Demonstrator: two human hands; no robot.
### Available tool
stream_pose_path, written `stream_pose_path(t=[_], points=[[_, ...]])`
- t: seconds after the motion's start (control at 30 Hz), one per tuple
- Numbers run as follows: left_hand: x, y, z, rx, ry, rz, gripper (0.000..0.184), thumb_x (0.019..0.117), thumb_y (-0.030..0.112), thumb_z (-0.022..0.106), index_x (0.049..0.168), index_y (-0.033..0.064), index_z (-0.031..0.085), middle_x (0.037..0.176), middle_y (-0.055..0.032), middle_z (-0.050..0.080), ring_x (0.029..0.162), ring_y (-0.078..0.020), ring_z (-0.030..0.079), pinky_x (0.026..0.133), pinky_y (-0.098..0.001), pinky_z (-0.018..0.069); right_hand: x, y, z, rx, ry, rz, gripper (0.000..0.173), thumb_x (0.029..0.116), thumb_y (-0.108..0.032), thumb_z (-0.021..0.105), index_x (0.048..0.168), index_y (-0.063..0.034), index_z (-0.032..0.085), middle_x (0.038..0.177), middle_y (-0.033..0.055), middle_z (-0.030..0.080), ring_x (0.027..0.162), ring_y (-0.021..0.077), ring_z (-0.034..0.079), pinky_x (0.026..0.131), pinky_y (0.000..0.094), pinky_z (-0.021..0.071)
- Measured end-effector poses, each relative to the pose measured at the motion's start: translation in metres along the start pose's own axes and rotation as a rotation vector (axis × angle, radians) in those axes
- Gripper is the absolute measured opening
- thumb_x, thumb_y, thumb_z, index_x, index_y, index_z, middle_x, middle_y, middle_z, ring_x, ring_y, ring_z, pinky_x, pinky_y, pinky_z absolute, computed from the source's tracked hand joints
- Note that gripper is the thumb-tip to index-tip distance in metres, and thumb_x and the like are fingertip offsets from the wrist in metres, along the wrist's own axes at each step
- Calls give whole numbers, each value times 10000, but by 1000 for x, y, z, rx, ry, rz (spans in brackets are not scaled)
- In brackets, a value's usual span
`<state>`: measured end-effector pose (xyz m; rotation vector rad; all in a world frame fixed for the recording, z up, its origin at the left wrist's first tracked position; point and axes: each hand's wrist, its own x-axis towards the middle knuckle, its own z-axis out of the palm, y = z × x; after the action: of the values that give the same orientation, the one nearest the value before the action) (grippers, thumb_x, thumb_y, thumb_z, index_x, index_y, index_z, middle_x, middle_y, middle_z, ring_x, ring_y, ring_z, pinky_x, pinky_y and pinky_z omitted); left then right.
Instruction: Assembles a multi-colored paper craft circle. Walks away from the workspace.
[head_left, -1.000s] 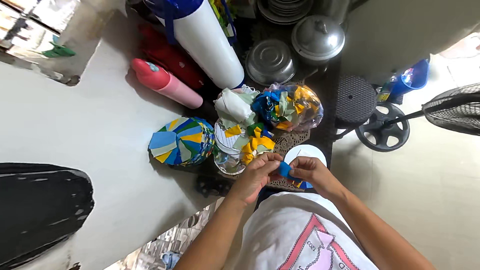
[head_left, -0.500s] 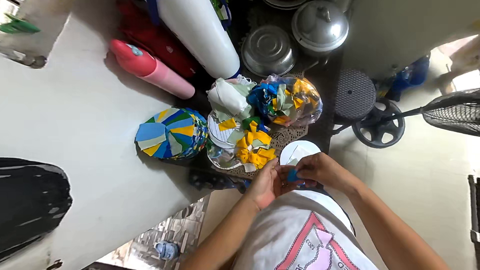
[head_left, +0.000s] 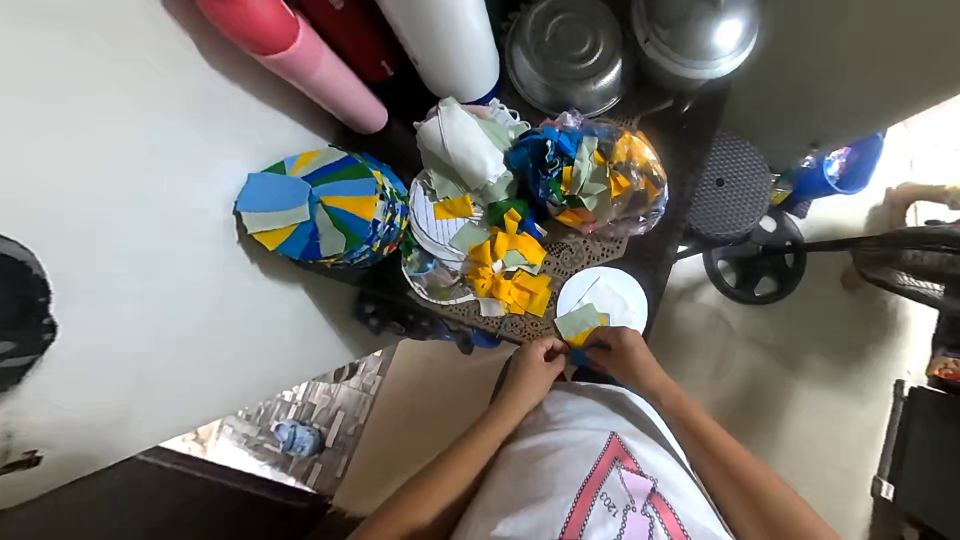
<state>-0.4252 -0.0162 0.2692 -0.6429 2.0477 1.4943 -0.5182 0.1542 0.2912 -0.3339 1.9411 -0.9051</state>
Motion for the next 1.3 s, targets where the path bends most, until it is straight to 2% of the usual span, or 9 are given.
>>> stream_pose_path(t=[0.1, 0.23, 0.33, 0.5, 0.7, 0.97, 1.13, 1.3], points=[[2, 2, -1, 154, 130, 19, 224, 1013, 97, 577, 1140, -19, 720, 1102, -175, 719, 1029, -253, 689, 960, -422, 532, 10, -5, 6, -105, 42, 11, 219, 1004, -101, 592, 1125, 31, 718, 1057, 178, 729, 981, 267, 705, 920, 452, 547], [14, 9, -5, 257, 260, 70, 227, 1003, 73, 570, 1131, -36, 723, 1177, -201, 693, 1094, -285, 672, 989, -414, 524, 23, -17, 6, -177, 97, 5, 245, 1026, -107, 553, 1157, 26, 710, 1093, 188, 728, 1034, 298, 699, 947, 477, 535], [23, 18, -10, 321, 278, 55, 237, 1020, 97, 572, 1153, -39, 713, 1212, -199, 690, 1143, -302, 660, 1034, -439, 497, 33, -25, 4, -204, 112, 23, 247, 1038, -107, 539, 1171, 14, 708, 1109, 185, 728, 1049, 306, 700, 958, 484, 537], [33, 18, -8, 448, 274, 62, 258, 1031, 145, 570, 1179, -6, 719, 1245, -187, 676, 1175, -330, 647, 1040, -479, 494, 44, -28, 2, -268, 140, 88, 230, 1038, -119, 540, 1138, -1, 710, 1055, 185, 725, 1023, 327, 697, 928, 522, 535], [39, 15, -6, 517, 292, 119, 243, 1028, 143, 574, 1139, -15, 721, 1234, -191, 674, 1149, -350, 658, 997, -500, 520, 49, -22, 3, -282, 160, 145, 237, 1043, -157, 553, 1154, -25, 715, 1076, 179, 730, 1054, 342, 695, 931, 554, 531], [46, 0, -5, 512, 369, 252, 205, 1012, 120, 605, 1086, -19, 736, 1161, -201, 693, 1087, -374, 678, 940, -526, 544, 51, -19, 7, -261, 207, 148, 209, 1031, -138, 574, 1124, -22, 721, 1037, 178, 734, 1012, 350, 704, 890, 566, 540], [41, -20, -10, 368, 442, 382, 215, 1001, 48, 571, 1118, -20, 739, 1187, -197, 703, 1068, -329, 700, 945, -474, 563, 50, -21, 8, -248, 227, 160, 198, 1028, -135, 582, 1103, -22, 726, 1019, 177, 732, 1000, 348, 702, 877, 561, 540], [30, -45, -12, 373, 498, 524, 223, 965, -9, 551, 1061, -27, 751, 1147, -203, 719, 1077, -348, 703, 944, -456, 571, 49, -20, 10, -249, 252, 163, 186, 1022, -133, 595, 1087, -19, 727, 1005, 176, 732, 985, 350, 704, 867, 562, 543]])
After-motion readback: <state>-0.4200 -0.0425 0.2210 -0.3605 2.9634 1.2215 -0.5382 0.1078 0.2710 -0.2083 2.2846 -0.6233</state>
